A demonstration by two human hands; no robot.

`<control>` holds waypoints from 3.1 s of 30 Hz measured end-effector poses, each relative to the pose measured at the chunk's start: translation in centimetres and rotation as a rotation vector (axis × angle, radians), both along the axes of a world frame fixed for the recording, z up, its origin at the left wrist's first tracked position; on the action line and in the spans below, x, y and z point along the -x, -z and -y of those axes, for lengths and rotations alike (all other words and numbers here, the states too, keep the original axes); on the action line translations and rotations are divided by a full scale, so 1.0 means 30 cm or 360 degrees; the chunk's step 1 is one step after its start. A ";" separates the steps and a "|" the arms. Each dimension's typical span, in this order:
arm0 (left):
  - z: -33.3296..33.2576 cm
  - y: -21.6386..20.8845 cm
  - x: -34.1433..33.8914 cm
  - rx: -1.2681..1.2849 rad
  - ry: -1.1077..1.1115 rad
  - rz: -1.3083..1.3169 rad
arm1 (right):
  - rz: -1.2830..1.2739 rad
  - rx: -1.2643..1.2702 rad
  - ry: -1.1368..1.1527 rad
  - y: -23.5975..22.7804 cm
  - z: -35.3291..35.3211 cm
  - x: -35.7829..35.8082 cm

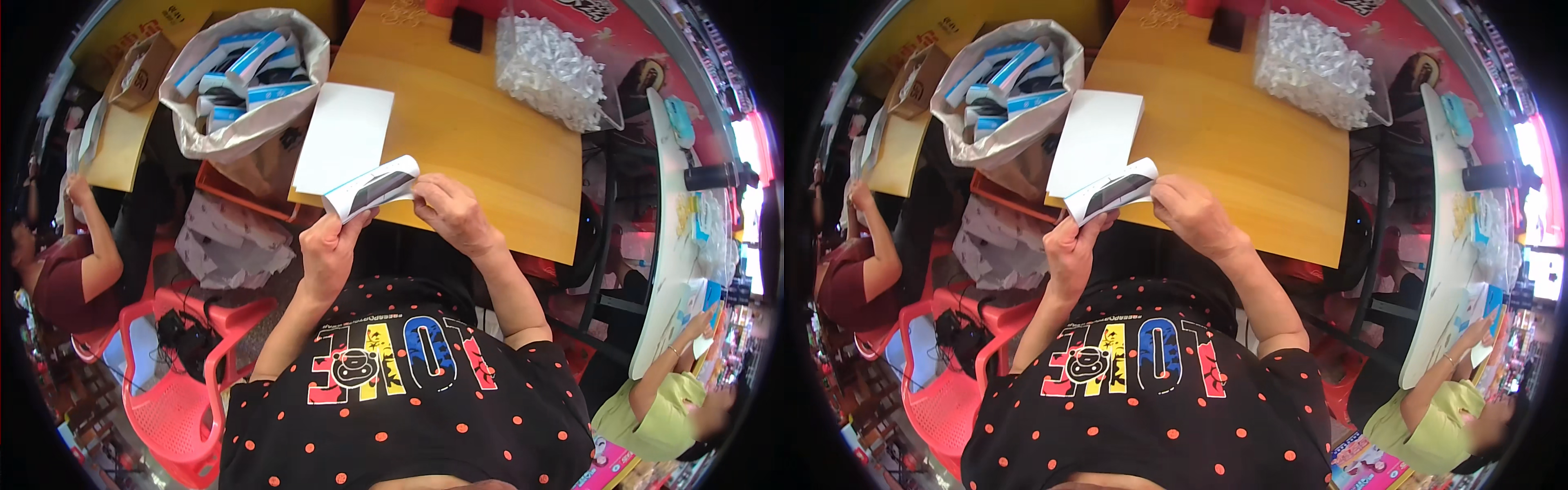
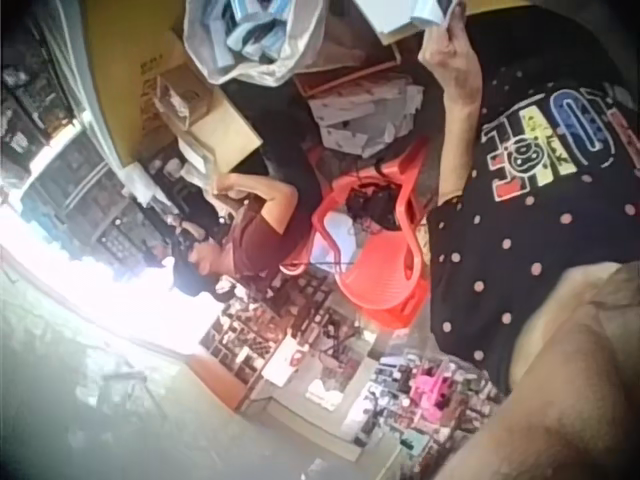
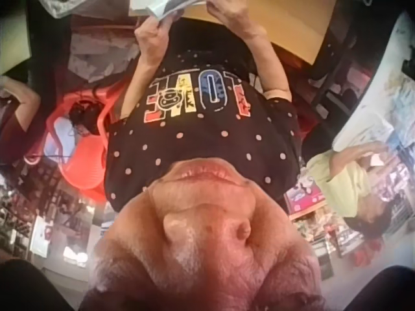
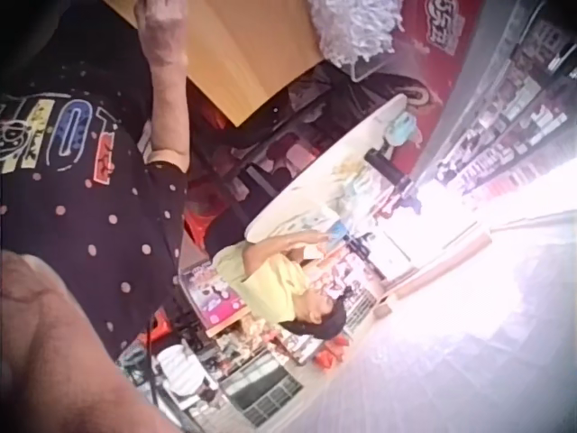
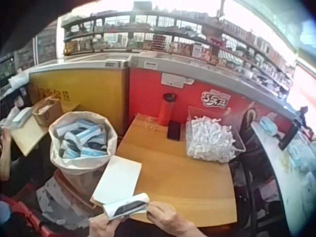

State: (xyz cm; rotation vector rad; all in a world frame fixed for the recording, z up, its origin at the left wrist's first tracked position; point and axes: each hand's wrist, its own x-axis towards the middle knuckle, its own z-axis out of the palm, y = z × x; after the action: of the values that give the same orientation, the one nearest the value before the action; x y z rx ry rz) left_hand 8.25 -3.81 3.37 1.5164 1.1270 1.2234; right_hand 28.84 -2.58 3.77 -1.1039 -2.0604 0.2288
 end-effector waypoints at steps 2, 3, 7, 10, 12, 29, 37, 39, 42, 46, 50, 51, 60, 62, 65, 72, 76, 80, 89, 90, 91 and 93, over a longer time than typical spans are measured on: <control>-0.004 -0.007 -0.018 0.0004 -0.0003 0.0020 | -0.0009 -0.0016 -0.0003 -0.009 -0.007 -0.007; -0.007 -0.010 -0.024 0.0011 -0.0011 0.0027 | 0.0003 -0.0020 -0.0001 -0.013 -0.011 -0.011; -0.019 0.002 -0.050 0.0028 -0.0009 0.0117 | 0.0042 -0.0035 0.0036 -0.007 -0.022 -0.027; -0.019 0.002 -0.060 0.0013 -0.0029 0.0111 | 0.0046 -0.0034 0.0051 0.001 -0.021 -0.028; -0.012 -0.003 -0.064 -0.0001 -0.0060 0.0104 | 0.0055 -0.0026 0.0042 0.009 -0.020 -0.025; -0.015 0.036 -0.051 -0.0088 -0.0099 0.0057 | -0.0020 -0.0041 0.0126 0.042 -0.026 -0.007; -0.021 0.060 -0.035 -0.0195 -0.0108 -0.0004 | -0.0450 0.0491 0.0220 0.037 -0.020 -0.036; -0.022 0.062 -0.021 -0.0246 -0.0075 -0.0080 | -0.0699 0.0789 0.0248 -0.001 -0.016 -0.062; -0.021 0.044 -0.020 -0.0359 -0.0054 -0.0218 | -0.0872 0.1121 0.0239 -0.004 -0.034 -0.113; -0.022 -0.002 -0.017 -0.0451 0.0005 -0.0376 | -0.0655 0.1315 0.0102 -0.015 -0.047 -0.135; -0.032 -0.003 -0.004 -0.0521 0.0053 -0.0432 | -0.0729 0.1427 -0.0021 -0.027 -0.050 -0.137; -0.033 -0.001 0.000 -0.0536 0.0068 -0.0446 | -0.0771 0.1486 -0.0040 -0.029 -0.051 -0.139; -0.031 0.009 0.007 -0.0635 0.0164 -0.0536 | -0.0709 0.1655 -0.0131 0.012 -0.050 -0.144; -0.029 0.012 0.011 -0.0638 0.0175 -0.0568 | -0.0684 0.1633 -0.0118 0.027 -0.048 -0.137; -0.027 0.012 0.019 -0.0653 0.0180 -0.0623 | -0.0616 0.1605 -0.0074 0.031 -0.047 -0.126; -0.036 -0.001 0.026 -0.0760 0.0177 -0.0612 | -0.0701 0.1444 0.0039 -0.038 0.009 -0.096; -0.041 -0.013 0.014 -0.0780 0.0162 -0.0597 | -0.0667 0.1383 0.0138 -0.148 0.088 -0.064; -0.052 0.008 0.007 -0.0826 0.0163 -0.0644 | -0.0666 0.1183 0.0048 -0.171 0.126 -0.059; -0.074 0.027 -0.023 -0.0828 0.0146 -0.0640 | -0.0147 0.0121 0.0260 -0.092 0.096 0.008; -0.077 0.031 -0.024 -0.0812 0.0167 -0.0635 | -0.0119 0.0023 0.0219 -0.088 0.094 0.012; -0.076 0.030 -0.022 -0.0835 0.0164 -0.0674 | -0.0152 -0.0013 0.0070 -0.094 0.098 0.023; -0.078 0.030 -0.026 -0.0899 0.0181 -0.0721 | -0.0188 -0.0094 -0.0198 -0.155 0.112 0.056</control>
State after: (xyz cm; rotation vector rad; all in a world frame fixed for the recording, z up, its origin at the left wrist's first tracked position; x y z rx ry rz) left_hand 9.02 -1.48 2.47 2.3416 0.9937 1.2105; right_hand 27.17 -5.93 8.42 -0.9063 -2.0188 0.2865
